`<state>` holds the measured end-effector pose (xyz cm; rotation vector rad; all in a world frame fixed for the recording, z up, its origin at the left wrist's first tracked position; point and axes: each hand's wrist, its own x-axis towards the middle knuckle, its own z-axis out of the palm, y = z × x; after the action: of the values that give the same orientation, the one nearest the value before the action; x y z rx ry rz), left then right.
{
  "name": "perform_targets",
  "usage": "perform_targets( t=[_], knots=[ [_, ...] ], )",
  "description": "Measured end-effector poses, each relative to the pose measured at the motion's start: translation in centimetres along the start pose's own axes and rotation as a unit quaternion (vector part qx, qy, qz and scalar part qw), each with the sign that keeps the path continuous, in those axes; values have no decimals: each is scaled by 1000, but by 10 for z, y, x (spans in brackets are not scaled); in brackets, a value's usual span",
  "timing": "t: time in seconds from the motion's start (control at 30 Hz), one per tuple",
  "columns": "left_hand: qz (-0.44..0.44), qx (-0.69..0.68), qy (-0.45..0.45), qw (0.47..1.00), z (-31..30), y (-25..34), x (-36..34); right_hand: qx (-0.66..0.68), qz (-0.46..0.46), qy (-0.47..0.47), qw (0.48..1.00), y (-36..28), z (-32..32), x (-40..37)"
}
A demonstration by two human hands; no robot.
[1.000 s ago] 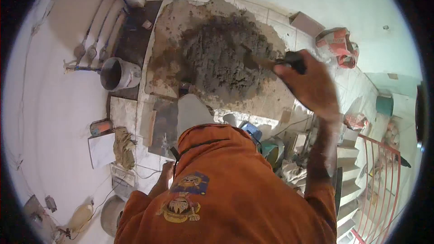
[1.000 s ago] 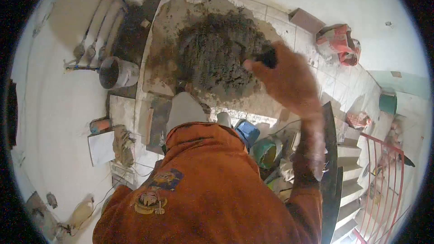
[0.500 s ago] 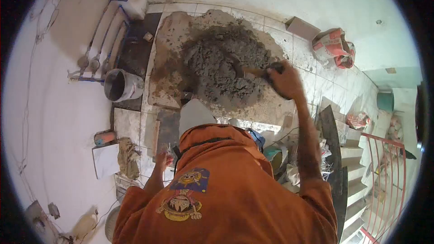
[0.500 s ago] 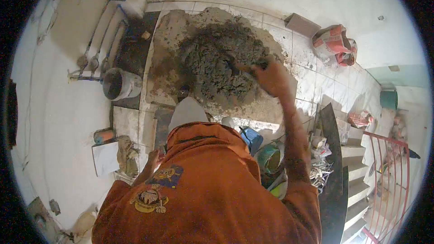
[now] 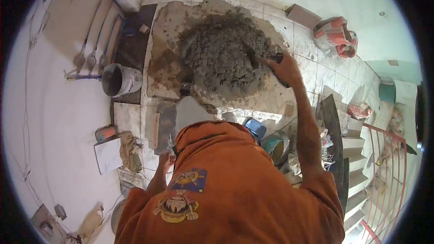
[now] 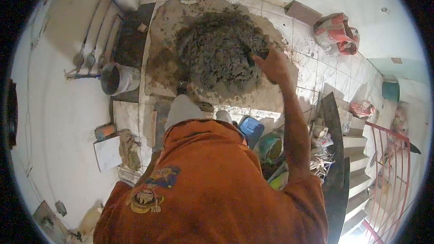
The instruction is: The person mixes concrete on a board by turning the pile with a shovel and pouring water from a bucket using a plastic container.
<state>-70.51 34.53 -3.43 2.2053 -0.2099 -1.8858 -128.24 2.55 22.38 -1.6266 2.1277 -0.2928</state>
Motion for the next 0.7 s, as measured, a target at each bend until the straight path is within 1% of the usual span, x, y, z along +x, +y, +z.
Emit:
perform_targets(
  t=[0.07, 0.1, 0.13, 0.17, 0.2, 0.27, 0.3, 0.33, 0.4, 0.43, 0.47, 0.5, 0.53, 0.57, 0.6, 0.63, 0.67, 0.7],
  knots=[
    [50, 30, -13, 998, 12, 24, -9, 28, -9, 20, 999, -8, 41, -8],
    [69, 50, -18, 996, 12, 31, -17, 29, -10, 0, 1000, -8, 41, -24],
    [77, 23, -35, 996, 1, 16, -11, 28, -12, -20, 999, -10, 33, -37],
    [62, -18, -19, 998, 0, 12, 4, 25, -31, -22, 999, -16, 17, -27],
    [49, -59, -2, 997, -3, 4, 22, 25, -16, -2, 1000, -25, -4, -23],
    [-19, -88, 27, 996, -23, -27, 42, 25, 30, 10, 999, -39, -52, -40],
    [-27, -36, 38, 998, -20, -15, 22, 46, 7, 51, 998, -36, -78, -39],
    [-29, -28, 43, 998, -18, -10, 6, 68, -11, 93, 993, -35, -106, -41],
    [-22, -10, 45, 999, -14, 1, -4, 97, 150, 52, 982, -67, -173, -62],
    [-39, -4, 58, 998, -11, 4, -1, 116, 142, 64, 981, -68, -184, -69],
    [-52, -23, 45, 997, -7, 4, 4, 136, 131, 76, 979, -66, -191, -70],
    [-63, -45, 32, 996, -6, -3, 20, 163, 106, 87, 977, -45, -179, -63],
    [-74, -66, 19, 995, -8, -11, 35, 150, 160, 60, 974, -37, -159, -46],
    [-85, -88, 7, 992, -9, -17, 40, 132, 170, 43, 976, -34, -127, -29],
    [-38, -84, -19, 996, -7, -12, 29, 106, 165, 32, 980, -37, -85, -19],
    [9, -78, -42, 996, 7, 15, -9, 89, 166, 13, 982, -43, -43, -16],
    [54, -77, -62, 994, 15, 31, -36, 96, 163, -2, 982, -52, -15, -20],
    [-23, -50, -7, 998, 14, 24, -14, 146, 72, 62, 985, -40, 16, -14]
  ],
)
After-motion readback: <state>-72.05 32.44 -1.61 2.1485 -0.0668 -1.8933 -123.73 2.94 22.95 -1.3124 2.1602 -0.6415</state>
